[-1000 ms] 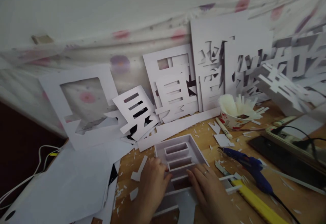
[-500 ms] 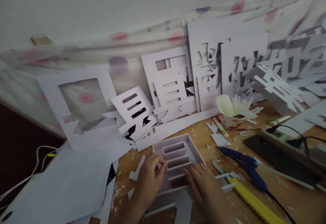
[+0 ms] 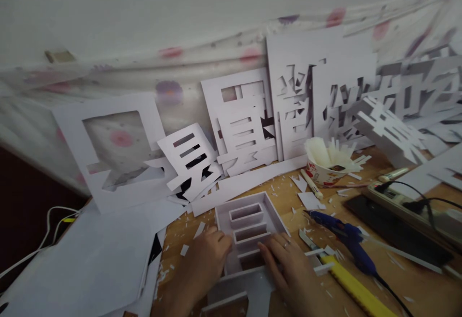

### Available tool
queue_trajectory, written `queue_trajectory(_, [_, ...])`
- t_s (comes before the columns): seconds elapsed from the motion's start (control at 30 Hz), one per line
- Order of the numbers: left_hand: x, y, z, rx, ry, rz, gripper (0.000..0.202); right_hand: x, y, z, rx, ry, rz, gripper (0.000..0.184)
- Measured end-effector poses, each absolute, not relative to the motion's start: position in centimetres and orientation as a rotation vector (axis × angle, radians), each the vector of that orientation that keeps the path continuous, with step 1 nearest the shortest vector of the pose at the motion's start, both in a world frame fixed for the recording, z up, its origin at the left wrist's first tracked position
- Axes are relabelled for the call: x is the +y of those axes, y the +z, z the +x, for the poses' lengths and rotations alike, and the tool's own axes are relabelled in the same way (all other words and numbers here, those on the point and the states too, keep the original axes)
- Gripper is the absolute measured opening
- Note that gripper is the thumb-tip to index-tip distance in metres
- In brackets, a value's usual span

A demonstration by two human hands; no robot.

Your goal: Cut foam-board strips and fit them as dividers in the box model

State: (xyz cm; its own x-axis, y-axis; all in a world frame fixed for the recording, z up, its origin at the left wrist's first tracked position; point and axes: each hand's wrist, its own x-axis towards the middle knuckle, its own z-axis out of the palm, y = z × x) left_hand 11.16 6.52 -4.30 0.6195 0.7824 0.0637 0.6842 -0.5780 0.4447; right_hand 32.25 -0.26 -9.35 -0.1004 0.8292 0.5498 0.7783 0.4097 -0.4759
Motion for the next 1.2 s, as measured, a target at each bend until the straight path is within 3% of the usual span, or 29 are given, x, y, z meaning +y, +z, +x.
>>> queue_trajectory(0.3, [5.2, -4.3, 12.5, 1.297, 0.565, 2.426, 0.034, -0.2, -10.5, 33.2, -1.956, -0.057, -1.361, 0.029])
queue_trajectory(0.6, [5.0, -5.7, 13.3, 1.323, 0.947, 2.051, 0.016, -0.2, -11.3, 33.5, -1.974, -0.083, -1.347, 0.028])
queue_trajectory(0.97, [5.0, -2.3, 9.6, 1.309, 1.195, 1.966, 0.04, -0.4, -10.5, 33.2, -1.955, -0.044, -1.347, 0.026])
queue_trajectory(1.2, [6.0, -2.3, 6.0, 1.551, 1.189, 2.082, 0.031, -0.3, -10.7, 33.2, -1.967, -0.024, -1.36, 0.03])
